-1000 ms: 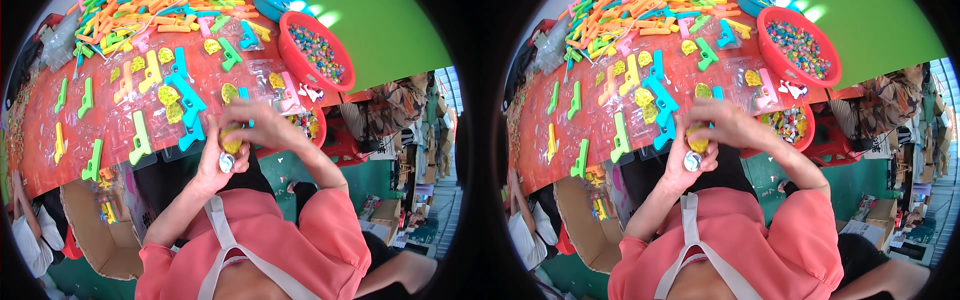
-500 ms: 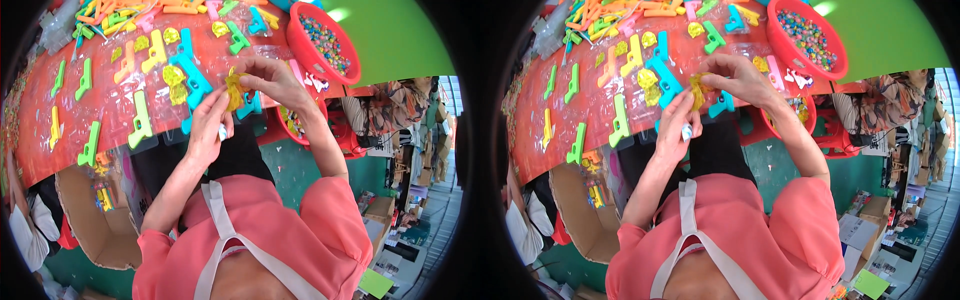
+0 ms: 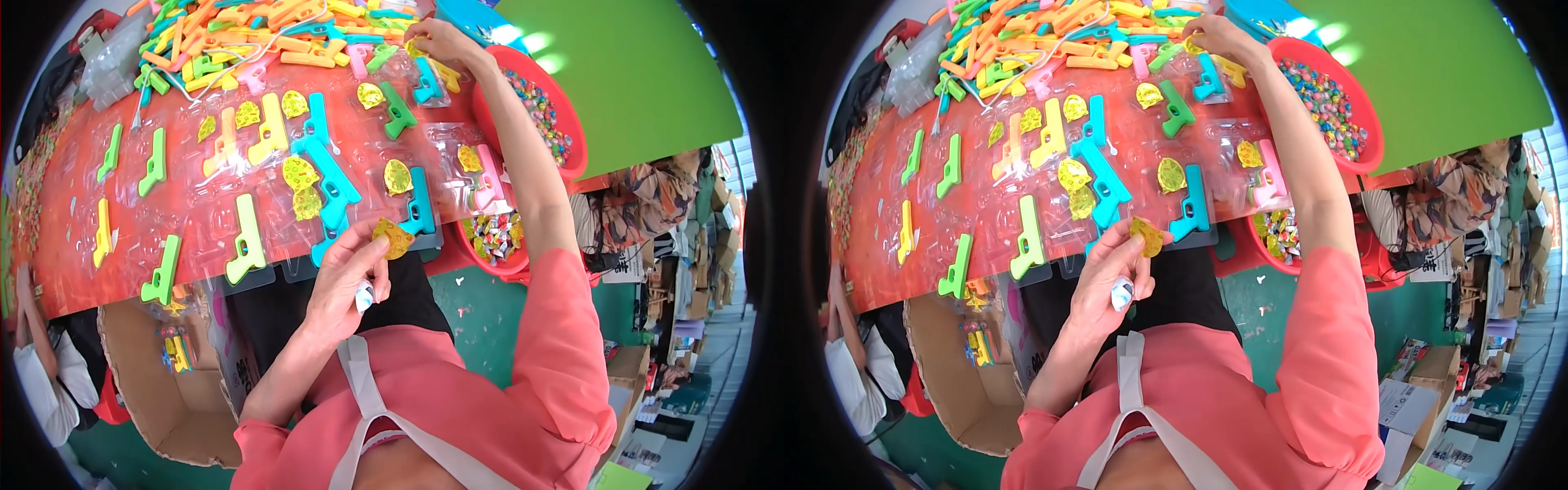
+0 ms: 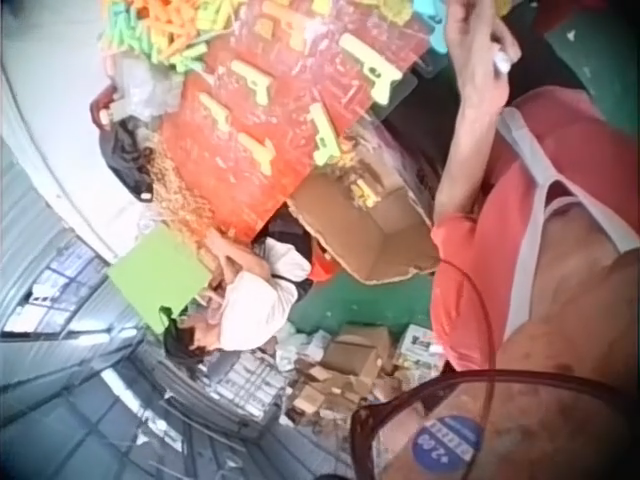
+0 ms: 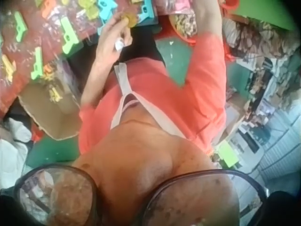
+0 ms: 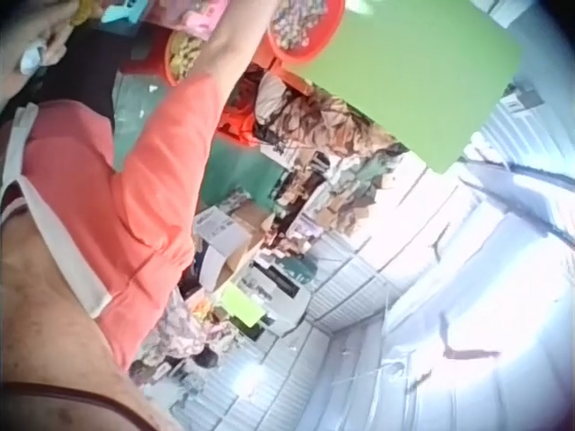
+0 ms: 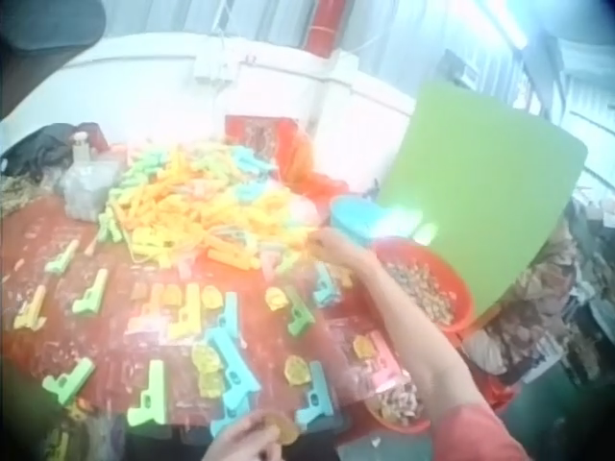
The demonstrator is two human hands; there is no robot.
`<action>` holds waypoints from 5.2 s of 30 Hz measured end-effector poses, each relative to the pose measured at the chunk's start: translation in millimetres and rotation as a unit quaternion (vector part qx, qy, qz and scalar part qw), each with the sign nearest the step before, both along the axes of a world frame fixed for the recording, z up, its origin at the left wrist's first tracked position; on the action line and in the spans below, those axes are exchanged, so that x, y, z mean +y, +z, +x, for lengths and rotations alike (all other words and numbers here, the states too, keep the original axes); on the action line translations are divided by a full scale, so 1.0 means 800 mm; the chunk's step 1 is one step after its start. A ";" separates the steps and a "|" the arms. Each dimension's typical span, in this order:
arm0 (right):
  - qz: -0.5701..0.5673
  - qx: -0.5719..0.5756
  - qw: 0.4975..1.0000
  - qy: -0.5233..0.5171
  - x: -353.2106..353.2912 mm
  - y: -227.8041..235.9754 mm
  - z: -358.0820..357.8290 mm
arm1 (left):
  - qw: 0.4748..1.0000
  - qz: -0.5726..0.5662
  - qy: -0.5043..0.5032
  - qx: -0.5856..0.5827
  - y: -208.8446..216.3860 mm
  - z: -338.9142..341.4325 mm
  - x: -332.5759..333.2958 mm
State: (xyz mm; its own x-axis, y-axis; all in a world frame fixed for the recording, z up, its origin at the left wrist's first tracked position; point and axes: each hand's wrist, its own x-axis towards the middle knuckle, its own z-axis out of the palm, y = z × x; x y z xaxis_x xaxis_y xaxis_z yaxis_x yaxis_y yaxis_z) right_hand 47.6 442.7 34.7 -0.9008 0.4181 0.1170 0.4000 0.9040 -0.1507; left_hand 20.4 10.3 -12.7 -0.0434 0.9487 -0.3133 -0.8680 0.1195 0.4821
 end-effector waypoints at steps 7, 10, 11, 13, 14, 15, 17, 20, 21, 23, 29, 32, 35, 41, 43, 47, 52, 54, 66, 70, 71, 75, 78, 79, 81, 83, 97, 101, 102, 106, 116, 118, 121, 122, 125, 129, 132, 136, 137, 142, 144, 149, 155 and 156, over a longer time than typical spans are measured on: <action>0.099 0.063 0.990 0.077 -0.014 0.007 -0.028 | 0.997 0.022 0.067 0.008 0.000 -0.019 -0.017; -0.141 0.091 0.983 0.075 -0.155 0.057 -0.029 | 0.990 0.005 0.105 0.091 0.008 -0.024 -0.023; -0.216 0.101 0.963 0.128 -0.207 0.058 -0.022 | 0.985 0.006 0.130 0.114 0.010 -0.027 -0.026; -0.292 0.085 0.937 0.175 -0.311 0.057 -0.005 | 0.974 0.005 0.177 0.139 0.014 -0.030 -0.033; -0.284 0.008 0.932 0.226 -0.347 0.063 0.000 | 0.971 0.001 0.192 0.141 0.011 -0.034 -0.040; -0.309 -0.034 0.921 0.237 -0.378 0.068 -0.002 | 0.965 0.008 0.214 0.154 0.004 -0.037 -0.045; -0.280 -0.004 0.923 0.264 -0.399 0.048 -0.003 | 0.952 0.010 0.250 0.179 -0.009 -0.045 -0.056; -0.268 0.093 0.917 0.279 -0.401 0.025 -0.033 | 0.944 0.010 0.293 0.152 -0.006 -0.057 -0.086; -0.302 0.053 0.926 0.223 -0.401 0.030 -0.051 | 0.937 -0.002 0.311 0.156 -0.007 -0.063 -0.099; -0.345 0.046 0.914 0.207 -0.373 0.017 -0.087 | 0.945 0.001 0.309 0.108 -0.019 -0.075 -0.128; -0.185 -0.037 0.887 0.422 -0.379 -0.026 -0.177 | 0.932 0.043 0.353 -0.065 -0.043 -0.100 -0.174; -0.111 0.076 0.905 0.403 -0.376 -0.032 -0.186 | 0.934 0.072 0.338 -0.089 -0.042 -0.111 -0.171; -0.174 0.115 0.904 0.374 -0.422 0.022 -0.163 | 0.929 0.076 0.350 -0.089 -0.037 -0.114 -0.170; -0.082 0.062 0.918 0.383 -0.407 -0.016 -0.151 | 0.934 0.090 0.325 -0.119 -0.030 -0.105 -0.161; -0.125 0.042 0.906 0.402 -0.414 -0.019 -0.154 | 0.934 0.057 0.326 -0.134 -0.031 -0.104 -0.163; -0.288 0.034 0.868 0.402 -0.464 0.011 -0.139 | 0.925 0.030 0.365 -0.097 -0.038 -0.112 -0.174; -0.301 0.029 0.849 0.433 -0.512 0.006 -0.130 | 0.904 -0.026 0.421 0.067 -0.012 -0.121 -0.168; -0.330 0.030 0.839 0.431 -0.520 -0.001 -0.127 | 0.878 -0.014 0.467 0.102 -0.017 -0.122 -0.160; -0.216 0.036 0.908 0.358 -0.471 -0.047 -0.299 | 0.744 -0.087 0.620 0.234 -0.064 -0.147 -0.220; -0.112 0.079 0.903 0.408 -0.455 -0.030 -0.301 | 0.766 -0.080 0.616 0.164 -0.088 -0.164 -0.224; -0.106 0.042 0.902 0.416 -0.445 -0.017 -0.293 | 0.778 -0.077 0.606 0.147 -0.093 -0.162 -0.224; -0.099 -0.121 0.869 0.469 -0.423 -0.002 -0.243 | 0.840 -0.067 0.518 0.143 -0.110 -0.134 -0.213; -0.054 -0.119 0.874 0.468 -0.412 -0.022 -0.208 | 0.888 -0.053 0.425 0.171 -0.101 -0.120 -0.180; -0.068 -0.167 0.883 0.434 -0.414 -0.021 -0.202 | 0.896 -0.044 0.407 0.170 -0.100 -0.118 -0.170; -0.061 -0.123 0.888 0.438 -0.413 -0.026 -0.199 | 0.899 -0.040 0.403 0.167 -0.100 -0.118 -0.155; -0.056 -0.188 0.890 0.411 -0.417 -0.022 -0.202 | 0.901 -0.048 0.399 0.161 -0.100 -0.117 -0.148; -0.109 -0.137 0.874 0.453 -0.398 -0.031 -0.201 | 0.897 -0.037 0.415 0.147 -0.098 -0.114 -0.141; -0.076 -0.150 0.888 0.428 -0.392 -0.022 -0.199 | 0.901 -0.044 0.406 0.148 -0.097 -0.117 -0.141; -0.076 -0.152 0.888 0.427 -0.392 -0.023 -0.198 | 0.900 -0.044 0.407 0.148 -0.097 -0.117 -0.141; -0.124 -0.079 0.928 0.343 -0.393 -0.024 -0.191 | 0.899 -0.039 0.411 0.147 -0.098 -0.117 -0.139; 0.034 0.040 0.946 0.320 -0.406 -0.061 -0.155 | 0.896 -0.034 0.414 0.156 -0.097 -0.112 -0.140; 0.053 0.083 0.944 0.316 -0.404 -0.060 -0.145 | 0.896 -0.029 0.411 0.165 -0.098 -0.109 -0.133; 0.034 0.156 0.945 0.285 -0.399 -0.025 -0.116 | 0.891 -0.063 0.409 0.189 -0.098 -0.113 -0.136; 0.003 0.117 0.966 0.231 -0.411 0.013 -0.096 | 0.893 -0.062 0.400 0.194 -0.098 -0.117 -0.141; -0.101 0.117 0.982 0.109 -0.380 0.078 0.015 | 0.886 -0.083 0.395 0.228 -0.100 -0.115 -0.149; -0.092 0.043 0.993 -0.060 -0.344 0.104 0.203 | 0.890 -0.088 0.391 0.217 -0.123 -0.105 -0.160; -0.245 0.096 0.946 -0.190 -0.314 0.013 0.344 | 0.904 -0.115 0.354 0.211 -0.142 -0.087 -0.154; -0.298 0.018 0.869 -0.395 -0.267 -0.163 0.485 | 0.928 -0.141 0.269 0.217 -0.146 -0.046 -0.131; -0.306 0.022 0.855 -0.418 -0.253 -0.210 0.504 | 0.941 -0.124 0.240 0.203 -0.144 -0.037 -0.125; -0.201 0.040 0.915 -0.347 -0.214 -0.363 0.448 | 0.958 -0.096 0.139 0.233 -0.125 -0.002 -0.094; -0.100 0.039 0.950 -0.292 -0.215 -0.382 0.402 | 0.952 -0.107 0.133 0.256 -0.119 0.004 -0.090; -0.258 0.286 0.866 -0.319 -0.183 -0.425 0.543 | 0.967 -0.061 0.014 0.247 -0.112 0.040 -0.052; -0.461 0.375 0.653 -0.469 -0.228 -0.329 0.478 | 0.943 -0.064 -0.101 0.311 -0.106 0.059 -0.038; -0.476 0.402 0.634 -0.458 -0.227 -0.324 0.489 | 0.942 -0.053 -0.125 0.307 -0.105 0.066 -0.031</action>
